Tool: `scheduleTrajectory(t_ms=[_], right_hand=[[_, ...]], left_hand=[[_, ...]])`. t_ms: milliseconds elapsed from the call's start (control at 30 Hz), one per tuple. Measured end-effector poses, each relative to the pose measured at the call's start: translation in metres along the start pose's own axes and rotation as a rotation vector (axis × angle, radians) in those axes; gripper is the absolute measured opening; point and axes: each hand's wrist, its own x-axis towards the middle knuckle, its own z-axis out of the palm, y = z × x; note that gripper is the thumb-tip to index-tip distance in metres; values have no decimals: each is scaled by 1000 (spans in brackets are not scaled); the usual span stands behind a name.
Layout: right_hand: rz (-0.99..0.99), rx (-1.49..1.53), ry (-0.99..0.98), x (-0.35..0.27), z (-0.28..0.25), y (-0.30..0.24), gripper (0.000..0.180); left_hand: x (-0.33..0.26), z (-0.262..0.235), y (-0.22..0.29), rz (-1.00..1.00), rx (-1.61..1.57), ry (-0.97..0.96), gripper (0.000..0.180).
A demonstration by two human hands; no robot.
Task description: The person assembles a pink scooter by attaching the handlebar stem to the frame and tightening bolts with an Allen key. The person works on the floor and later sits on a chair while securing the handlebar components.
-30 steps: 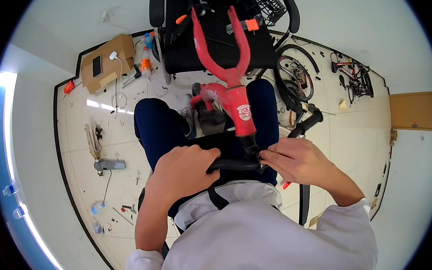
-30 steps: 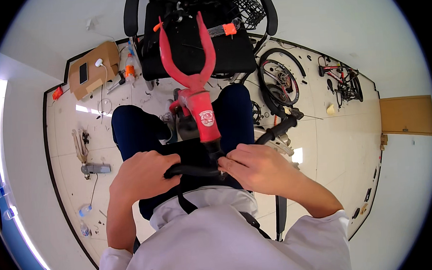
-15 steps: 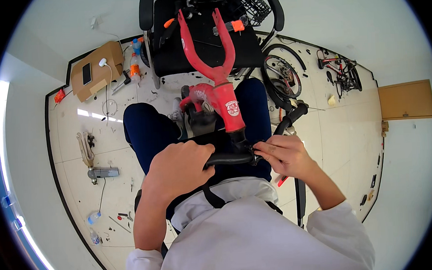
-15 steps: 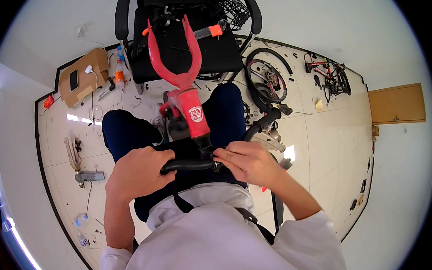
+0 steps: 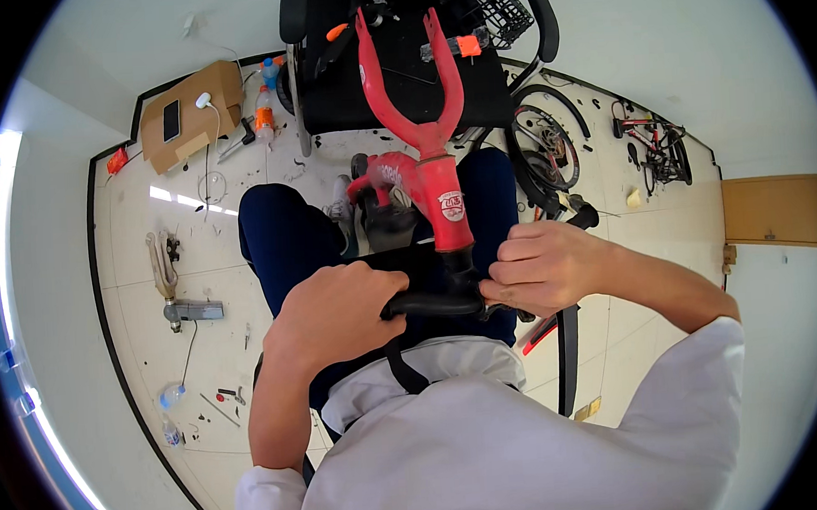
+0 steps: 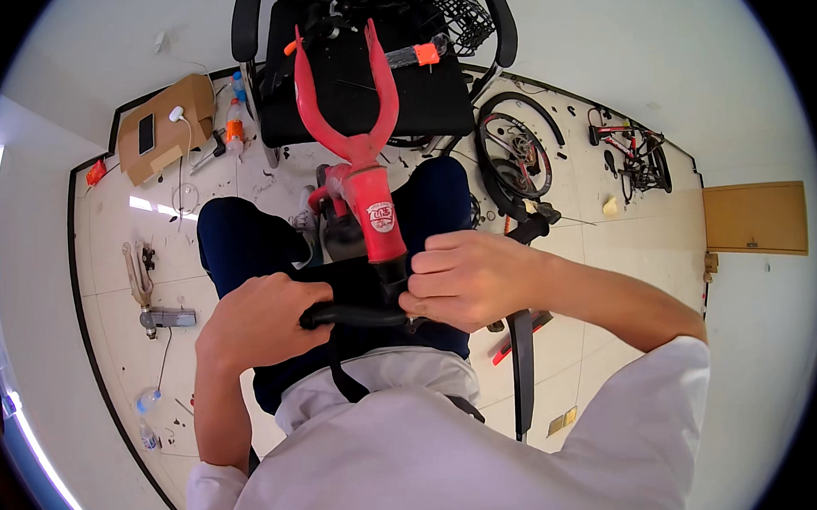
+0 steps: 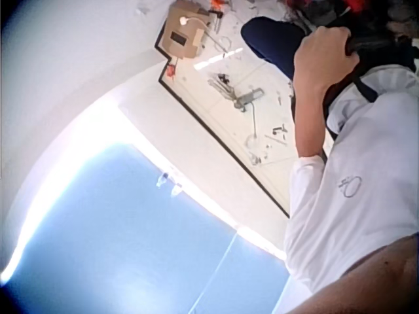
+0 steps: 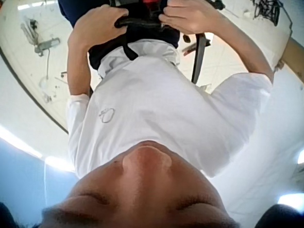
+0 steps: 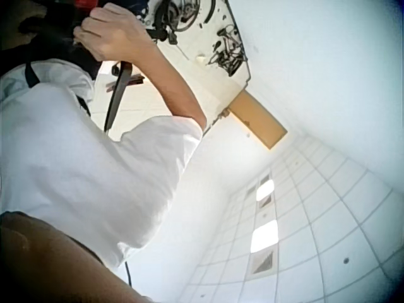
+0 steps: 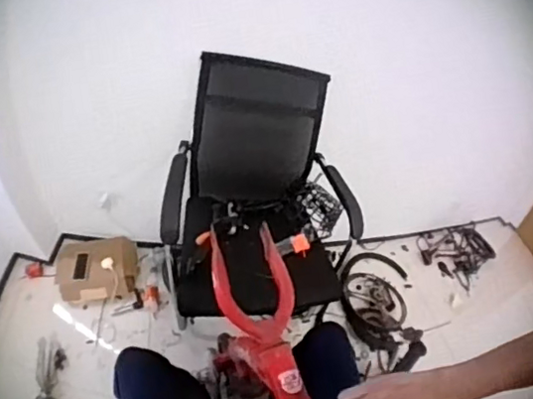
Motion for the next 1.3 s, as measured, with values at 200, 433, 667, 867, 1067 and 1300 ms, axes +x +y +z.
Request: scheduleTrajectory(t_ms=[200, 433, 667, 867, 1067, 1300], right_hand=[[287, 101, 80, 14, -4, -11, 24], [579, 284, 243, 2, 5, -19, 18], [788, 210, 159, 5, -5, -36, 23], [649, -46, 154, 8, -8, -34, 26], [689, -246, -46, 18, -17, -47, 27], [908, -53, 228, 25, 5, -61, 27]], left_hand=[[1, -4, -5, -32, -4, 60, 19], [2, -4, -7, 6, 18, 156, 18], [3, 7, -10, 95, 19, 278, 18], [5, 12, -15, 111, 48, 296, 20], [2, 6, -16, 82, 3, 232, 19], [3, 5, -16, 79, 5, 213, 19]])
